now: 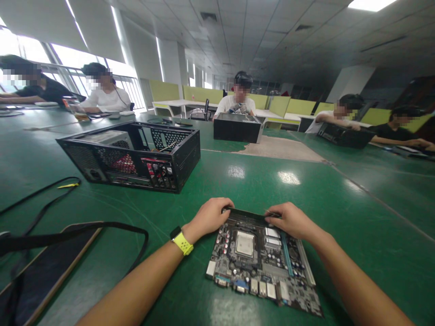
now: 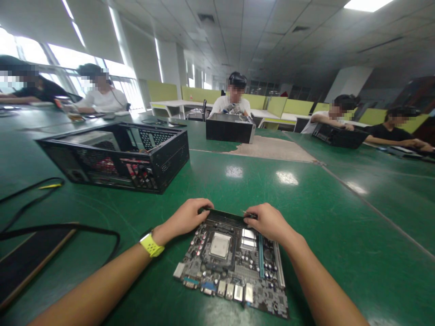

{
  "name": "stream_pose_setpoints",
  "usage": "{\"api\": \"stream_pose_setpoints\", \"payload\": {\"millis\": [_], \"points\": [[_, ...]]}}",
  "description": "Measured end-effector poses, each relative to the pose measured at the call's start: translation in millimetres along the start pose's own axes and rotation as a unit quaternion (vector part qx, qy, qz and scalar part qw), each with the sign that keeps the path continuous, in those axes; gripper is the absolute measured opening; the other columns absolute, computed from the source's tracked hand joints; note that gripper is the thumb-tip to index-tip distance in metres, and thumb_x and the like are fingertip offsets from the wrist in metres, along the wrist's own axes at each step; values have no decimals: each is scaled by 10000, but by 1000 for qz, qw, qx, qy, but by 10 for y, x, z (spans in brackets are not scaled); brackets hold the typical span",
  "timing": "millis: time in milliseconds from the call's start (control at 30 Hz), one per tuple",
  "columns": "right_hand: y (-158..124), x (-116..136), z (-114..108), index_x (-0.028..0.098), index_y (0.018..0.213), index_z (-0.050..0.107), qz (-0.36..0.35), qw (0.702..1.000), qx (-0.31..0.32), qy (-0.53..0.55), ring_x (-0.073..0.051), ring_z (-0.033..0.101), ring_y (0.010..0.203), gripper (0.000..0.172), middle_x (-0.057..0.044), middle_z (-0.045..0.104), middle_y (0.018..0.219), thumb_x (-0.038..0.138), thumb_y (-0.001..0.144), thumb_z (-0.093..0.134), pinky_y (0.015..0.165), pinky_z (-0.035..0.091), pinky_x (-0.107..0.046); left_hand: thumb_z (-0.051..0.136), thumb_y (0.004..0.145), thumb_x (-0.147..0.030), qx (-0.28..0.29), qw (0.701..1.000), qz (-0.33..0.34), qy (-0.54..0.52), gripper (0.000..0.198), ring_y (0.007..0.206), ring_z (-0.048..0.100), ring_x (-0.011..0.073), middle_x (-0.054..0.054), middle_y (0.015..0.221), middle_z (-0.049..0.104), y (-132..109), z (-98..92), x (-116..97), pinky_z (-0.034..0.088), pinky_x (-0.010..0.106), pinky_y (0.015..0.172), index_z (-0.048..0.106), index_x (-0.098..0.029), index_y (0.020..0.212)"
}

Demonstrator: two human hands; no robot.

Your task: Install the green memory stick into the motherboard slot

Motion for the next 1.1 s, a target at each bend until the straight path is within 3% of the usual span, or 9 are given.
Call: {"api": "stream_pose_setpoints", "payload": {"millis": [133,733,967,1100], "points": [[1,4,2,220,887,710,-19,999,-26,-4,-178,643,775,246,-31,722,833,343,851,500,709,449,-270,487,793,-163,-1,1000,-6,2,206,817,620,174,23,894,692,3,-16,-16,443,263,733,650,-190,915],[-12,10,7,218,900,725,-5,1000,-4,13,-193,652,797,235,-35,728,868,359,803,562,735,474,-292,506,739,-149,2,1000,-6,9,181,799,612,174,19,872,688,-16,-9,-2,445,260,713,645,-191,848],[-17,-17,-8,218,978,721,9,999,4,31,-216,658,839,292,-51,732,936,403,788,598,780,486,-326,531,724,-145,11,1000,-1,-16,230,857,609,184,27,930,681,-16,-20,-19,449,278,772,649,-192,916],[-21,36,-148,206,953,722,7,998,-62,27,-213,652,823,331,-59,730,936,466,799,587,746,472,-314,600,772,-297,-6,996,-18,-86,219,862,596,178,35,932,663,-1,-49,-18,444,277,774,635,-174,949]]}}
Point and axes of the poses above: each hand's wrist, its own y-axis towards the middle knuckle, its own z-axis out of the palm, x = y × z, the point moved 2 cm from there along y, towards the middle knuckle
